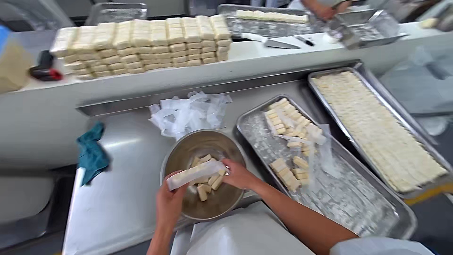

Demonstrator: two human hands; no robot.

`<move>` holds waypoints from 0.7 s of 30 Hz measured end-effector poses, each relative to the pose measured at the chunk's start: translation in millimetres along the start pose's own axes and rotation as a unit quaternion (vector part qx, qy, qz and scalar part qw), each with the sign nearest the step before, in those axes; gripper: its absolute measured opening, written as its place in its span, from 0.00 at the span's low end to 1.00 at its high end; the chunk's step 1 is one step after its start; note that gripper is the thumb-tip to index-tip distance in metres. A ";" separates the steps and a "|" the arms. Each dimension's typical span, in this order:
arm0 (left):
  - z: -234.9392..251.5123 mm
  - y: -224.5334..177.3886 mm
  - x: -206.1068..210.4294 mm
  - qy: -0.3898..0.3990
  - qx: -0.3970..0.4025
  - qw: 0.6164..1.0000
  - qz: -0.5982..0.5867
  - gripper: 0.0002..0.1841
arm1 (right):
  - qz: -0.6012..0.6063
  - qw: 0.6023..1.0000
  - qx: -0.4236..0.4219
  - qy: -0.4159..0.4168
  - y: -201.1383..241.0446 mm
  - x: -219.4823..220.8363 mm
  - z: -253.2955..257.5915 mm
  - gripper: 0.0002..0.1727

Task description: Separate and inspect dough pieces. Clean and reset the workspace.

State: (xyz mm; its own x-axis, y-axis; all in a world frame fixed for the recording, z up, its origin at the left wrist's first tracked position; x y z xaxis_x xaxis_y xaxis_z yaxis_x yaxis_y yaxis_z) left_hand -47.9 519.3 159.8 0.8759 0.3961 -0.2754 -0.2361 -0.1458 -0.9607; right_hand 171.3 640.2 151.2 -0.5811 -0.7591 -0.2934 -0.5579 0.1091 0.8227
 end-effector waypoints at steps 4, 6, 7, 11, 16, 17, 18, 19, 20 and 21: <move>1.9 -8.4 11.3 0.058 0.005 0.996 -0.073 0.22 | 0.064 0.994 -0.084 0.039 8.5 10.5 -3.5 0.33; 6.6 -11.7 16.8 0.051 0.007 0.996 -0.072 0.21 | 0.099 0.991 -0.092 0.013 13.1 17.5 -3.0 0.25; 9.8 -13.5 18.4 0.046 0.012 0.997 -0.063 0.21 | 0.116 0.989 -0.095 -0.002 13.2 18.6 -2.7 0.23; 16.1 -18.0 23.1 0.046 0.024 0.998 -0.035 0.20 | 0.168 0.979 -0.112 -0.023 6.5 13.3 -0.1 0.23; 16.6 -18.0 27.1 0.031 0.028 0.997 0.067 0.20 | 0.030 0.987 -0.138 -0.080 7.2 14.0 1.9 0.19; 16.1 -19.3 29.0 0.023 0.031 0.996 0.085 0.19 | 0.011 0.986 -0.138 -0.095 8.2 14.7 1.5 0.18; 15.8 -20.4 30.4 0.011 0.033 0.995 0.090 0.19 | 0.013 0.986 -0.130 -0.108 8.7 14.6 0.6 0.19; 15.9 -20.1 30.7 0.001 0.033 0.996 0.085 0.20 | 0.037 0.986 -0.117 -0.114 8.2 14.1 -0.4 0.21; 16.9 -18.5 30.4 -0.003 0.025 0.997 0.073 0.20 | 0.077 0.986 -0.105 -0.108 6.9 12.5 -1.4 0.22; 18.8 -16.5 30.0 0.002 0.004 0.998 0.062 0.21 | 0.132 0.983 -0.097 -0.083 4.8 9.7 -2.6 0.24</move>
State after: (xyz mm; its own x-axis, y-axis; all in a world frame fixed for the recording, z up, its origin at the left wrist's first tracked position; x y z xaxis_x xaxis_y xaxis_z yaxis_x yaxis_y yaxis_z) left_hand -25.6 550.6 166.7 0.8414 0.3714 -0.3926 -0.3465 -0.1866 -0.9193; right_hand 164.5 631.7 153.6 -0.7880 -0.6040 -0.1194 -0.2607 0.1517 0.9534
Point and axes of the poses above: each hand's wrist, its own z-axis towards the middle knuckle, its own x-axis out of the palm, y = z × x, the point moved 2 cm from there along z, towards the middle knuckle, and after that the axes turned 2 degrees about y, right-handed, at the moved point
